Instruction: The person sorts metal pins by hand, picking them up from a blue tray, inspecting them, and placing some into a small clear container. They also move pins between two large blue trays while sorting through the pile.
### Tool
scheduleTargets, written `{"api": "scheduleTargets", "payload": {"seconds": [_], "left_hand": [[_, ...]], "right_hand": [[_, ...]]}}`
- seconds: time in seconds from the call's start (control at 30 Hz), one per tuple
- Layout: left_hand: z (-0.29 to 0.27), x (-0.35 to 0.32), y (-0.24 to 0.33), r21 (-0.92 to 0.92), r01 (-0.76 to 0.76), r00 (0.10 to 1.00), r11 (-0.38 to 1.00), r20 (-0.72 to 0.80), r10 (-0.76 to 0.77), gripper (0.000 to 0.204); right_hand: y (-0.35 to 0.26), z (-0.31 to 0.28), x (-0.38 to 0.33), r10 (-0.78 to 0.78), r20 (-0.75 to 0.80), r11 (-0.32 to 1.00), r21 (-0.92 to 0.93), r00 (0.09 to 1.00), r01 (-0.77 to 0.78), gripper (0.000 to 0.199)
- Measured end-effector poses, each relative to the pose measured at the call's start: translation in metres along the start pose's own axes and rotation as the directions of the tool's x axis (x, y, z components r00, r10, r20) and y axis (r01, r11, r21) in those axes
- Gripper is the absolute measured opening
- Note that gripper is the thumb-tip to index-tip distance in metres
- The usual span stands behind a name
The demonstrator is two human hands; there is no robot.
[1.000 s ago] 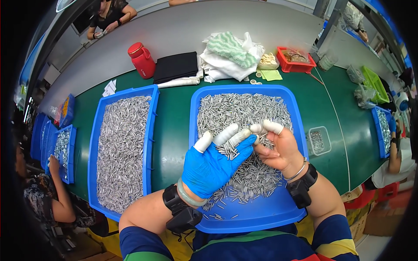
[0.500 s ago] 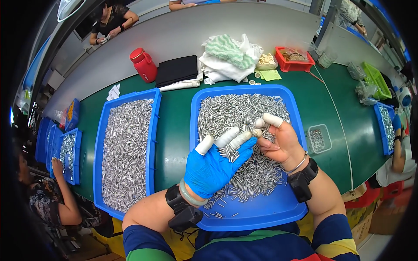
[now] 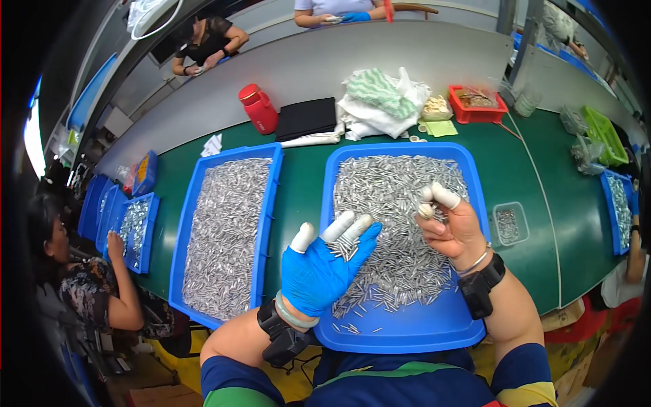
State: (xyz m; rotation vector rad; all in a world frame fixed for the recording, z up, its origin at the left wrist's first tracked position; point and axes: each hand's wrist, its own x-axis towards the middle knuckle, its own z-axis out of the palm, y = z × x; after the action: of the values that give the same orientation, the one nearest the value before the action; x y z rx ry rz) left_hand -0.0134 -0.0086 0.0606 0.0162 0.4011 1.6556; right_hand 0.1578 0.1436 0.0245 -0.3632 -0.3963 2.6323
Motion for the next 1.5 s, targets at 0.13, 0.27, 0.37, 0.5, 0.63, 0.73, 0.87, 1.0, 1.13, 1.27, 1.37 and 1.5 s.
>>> {"api": "scheduleTargets", "payload": {"seconds": [0.13, 0.27, 0.37, 0.5, 0.63, 0.73, 0.87, 1.0, 1.13, 1.27, 1.37, 1.5], "left_hand": [[-0.021, -0.014, 0.039, 0.016, -0.234, 0.972, 0.972, 0.016, 0.233, 0.060], [-0.027, -0.027, 0.100, 0.128, -0.449, 0.884, 0.884, -0.081, 0.461, 0.058], [-0.040, -0.040, 0.150, 0.429, -0.547, 0.786, 0.719, -0.033, 0.618, 0.054], [-0.048, -0.044, 0.178, 0.908, -0.298, 0.675, 0.293, -0.017, 0.738, 0.049], [-0.021, -0.028, 0.143, 0.902, -0.324, 0.615, 0.286, -0.029, 0.788, 0.045], [-0.015, -0.016, 0.108, 0.574, -0.346, 0.936, 0.742, 0.161, 0.312, 0.044], [-0.010, 0.010, 0.040, 0.479, -0.077, 0.996, 0.874, 0.074, 0.047, 0.046], [-0.013, 0.031, -0.012, 0.412, 0.192, 0.980, 0.891, -0.041, -0.193, 0.050], [-0.022, 0.039, -0.044, 0.289, 0.274, 0.960, 0.917, -0.028, -0.278, 0.051], [-0.024, 0.044, -0.056, 0.114, 0.303, 0.953, 0.946, -0.045, -0.299, 0.050], [-0.024, 0.047, -0.057, 0.041, 0.308, 0.951, 0.951, -0.048, -0.306, 0.047], [-0.028, 0.049, -0.054, 0.006, 0.341, 0.940, 0.940, -0.011, -0.341, 0.045]], "right_hand": [[0.003, 0.000, -0.002, -0.003, 0.018, 0.997, -0.083, 1.000, 0.005, 0.026], [0.006, 0.000, -0.002, 0.007, 0.001, 0.992, -0.123, 1.000, -0.007, 0.028], [0.009, 0.002, 0.001, 0.011, 0.100, 0.984, -0.179, 0.995, 0.007, 0.027], [0.007, 0.000, 0.002, 0.085, 0.151, 0.916, -0.401, 0.985, -0.017, 0.019], [0.010, 0.000, 0.000, -0.015, -0.031, 0.934, -0.358, 0.999, 0.002, 0.011], [0.010, -0.004, 0.005, 0.019, 0.026, 0.953, -0.304, 0.999, -0.010, 0.009], [0.011, -0.007, 0.009, 0.100, 0.077, 0.954, -0.289, 0.992, -0.074, 0.018], [0.011, -0.006, 0.007, 0.037, -0.067, 0.979, -0.198, 0.997, -0.050, 0.026], [0.014, 0.006, 0.008, -0.052, -0.204, 0.998, -0.057, 0.978, 0.042, 0.035], [0.014, 0.007, 0.007, -0.115, -0.171, 0.992, -0.075, 0.979, 0.103, 0.041], [0.013, -0.001, 0.011, -0.116, -0.129, 0.993, -0.022, 0.985, 0.114, 0.043], [0.010, 0.001, 0.011, -0.104, -0.119, 0.992, 0.056, 0.987, 0.112, 0.045]]}}
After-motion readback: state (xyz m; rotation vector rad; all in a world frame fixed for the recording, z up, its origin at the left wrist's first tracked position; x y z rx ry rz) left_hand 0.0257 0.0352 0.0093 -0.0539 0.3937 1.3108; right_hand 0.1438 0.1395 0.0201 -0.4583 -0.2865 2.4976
